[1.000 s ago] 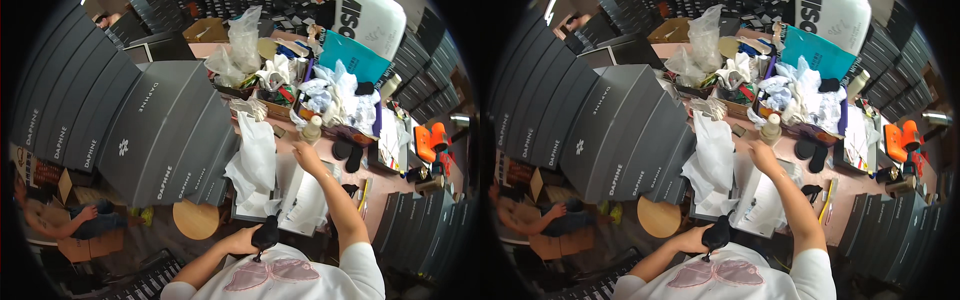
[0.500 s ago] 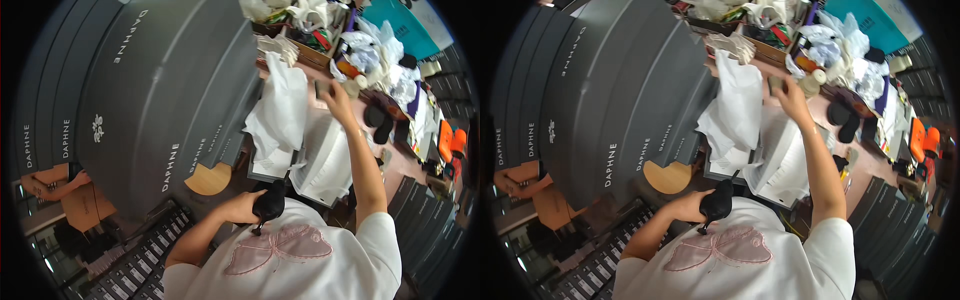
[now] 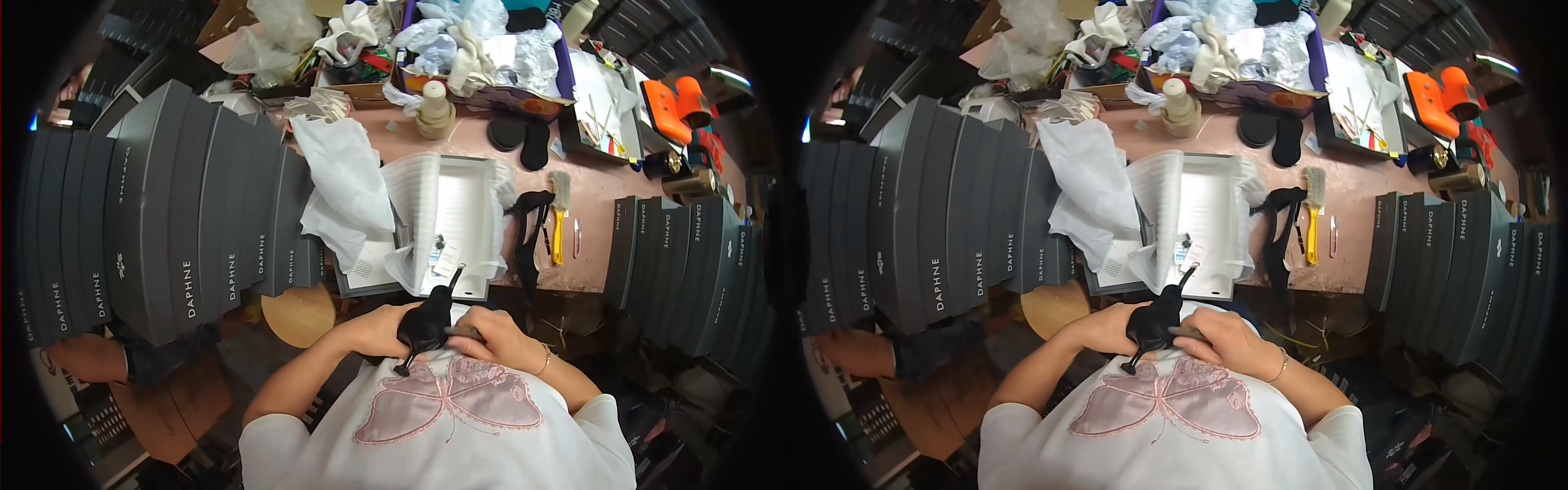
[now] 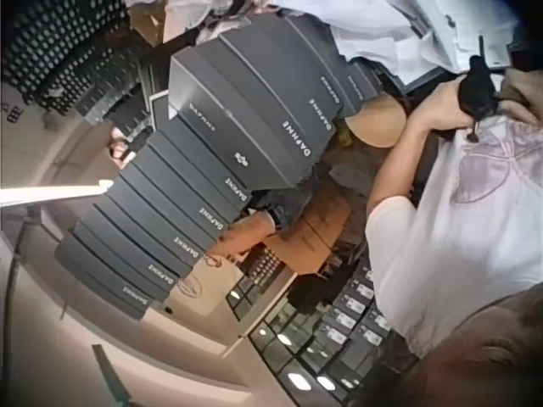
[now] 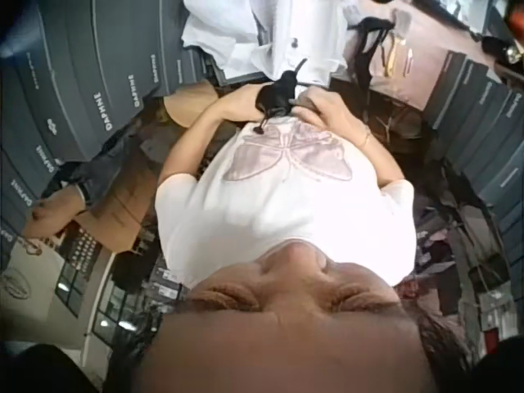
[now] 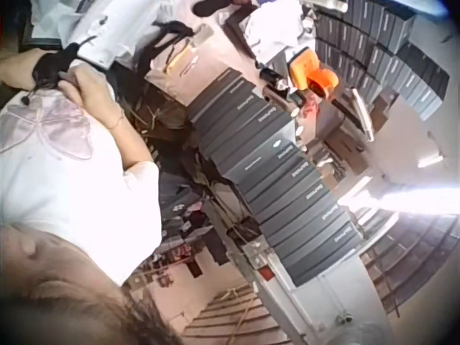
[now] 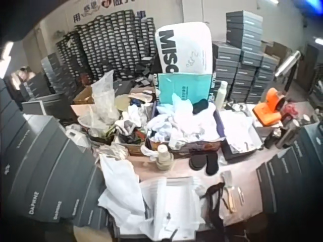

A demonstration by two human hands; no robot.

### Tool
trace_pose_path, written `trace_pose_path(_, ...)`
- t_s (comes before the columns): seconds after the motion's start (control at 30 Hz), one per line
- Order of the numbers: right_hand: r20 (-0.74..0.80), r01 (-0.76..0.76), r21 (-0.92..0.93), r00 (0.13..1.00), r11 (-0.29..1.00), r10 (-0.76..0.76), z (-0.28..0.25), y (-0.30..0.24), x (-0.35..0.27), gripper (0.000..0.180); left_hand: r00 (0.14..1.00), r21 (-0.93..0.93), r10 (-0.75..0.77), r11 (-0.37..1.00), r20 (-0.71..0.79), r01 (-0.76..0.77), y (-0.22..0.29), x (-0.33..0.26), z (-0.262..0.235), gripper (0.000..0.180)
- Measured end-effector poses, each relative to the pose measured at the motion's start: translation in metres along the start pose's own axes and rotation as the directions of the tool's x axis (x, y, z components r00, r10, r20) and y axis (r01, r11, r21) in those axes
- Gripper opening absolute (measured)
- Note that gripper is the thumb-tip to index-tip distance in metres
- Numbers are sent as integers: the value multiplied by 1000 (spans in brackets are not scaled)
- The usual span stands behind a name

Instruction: The recorder is inspecting black high-heeled shoes, dusting them with a brush, and packing them into shoe boxes with tissue paper.

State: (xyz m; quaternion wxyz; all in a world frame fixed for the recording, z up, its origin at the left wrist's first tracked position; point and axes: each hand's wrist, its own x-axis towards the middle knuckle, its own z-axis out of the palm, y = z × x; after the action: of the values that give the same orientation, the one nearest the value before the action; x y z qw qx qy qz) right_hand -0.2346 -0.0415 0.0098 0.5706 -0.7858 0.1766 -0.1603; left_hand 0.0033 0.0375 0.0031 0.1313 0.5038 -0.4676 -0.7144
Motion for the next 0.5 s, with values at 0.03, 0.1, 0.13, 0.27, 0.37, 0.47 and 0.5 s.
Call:
trace_pose_path(0.03, -4, 57, -4, 998, 998, -57, -3, 2, -9, 17, 1000, 14, -1, 1000, 6, 1, 5, 5, 6, 73)
trace_pose_path(0.1, -43, 102, -26, 994, 994, -103, -3, 4, -16, 18, 1000, 40, -4, 999, 14, 3, 15, 13, 18, 66)
trace_pose_path(0.13, -60, 121, -40, 991, 992, -123, -2, 3, -16, 18, 999, 58, -22, 998, 45, 20, 19, 18, 25, 58)
trace_pose_path(0.27, -34, 141, -187, 988, 972, -150, -10, -1, -12, 19, 996, 147, -50, 988, 77, 38, 34, 29, 43, 41)
trace_pose_path(0.37, -73, 109, -131, 990, 985, -120, -16, 8, -47, 21, 998, 223, -17, 975, 58, 4, 31, 33, 44, 40)
trace_pose_path(0.47, -68, 86, -144, 993, 986, -96, -20, 1, -46, 20, 996, 258, 36, 965, 85, -57, 28, 33, 40, 41)
trace_pose_path(0.5, -42, 104, -176, 993, 979, -113, -21, -3, -33, 19, 992, 261, 89, 959, 87, -109, 31, 34, 38, 42)
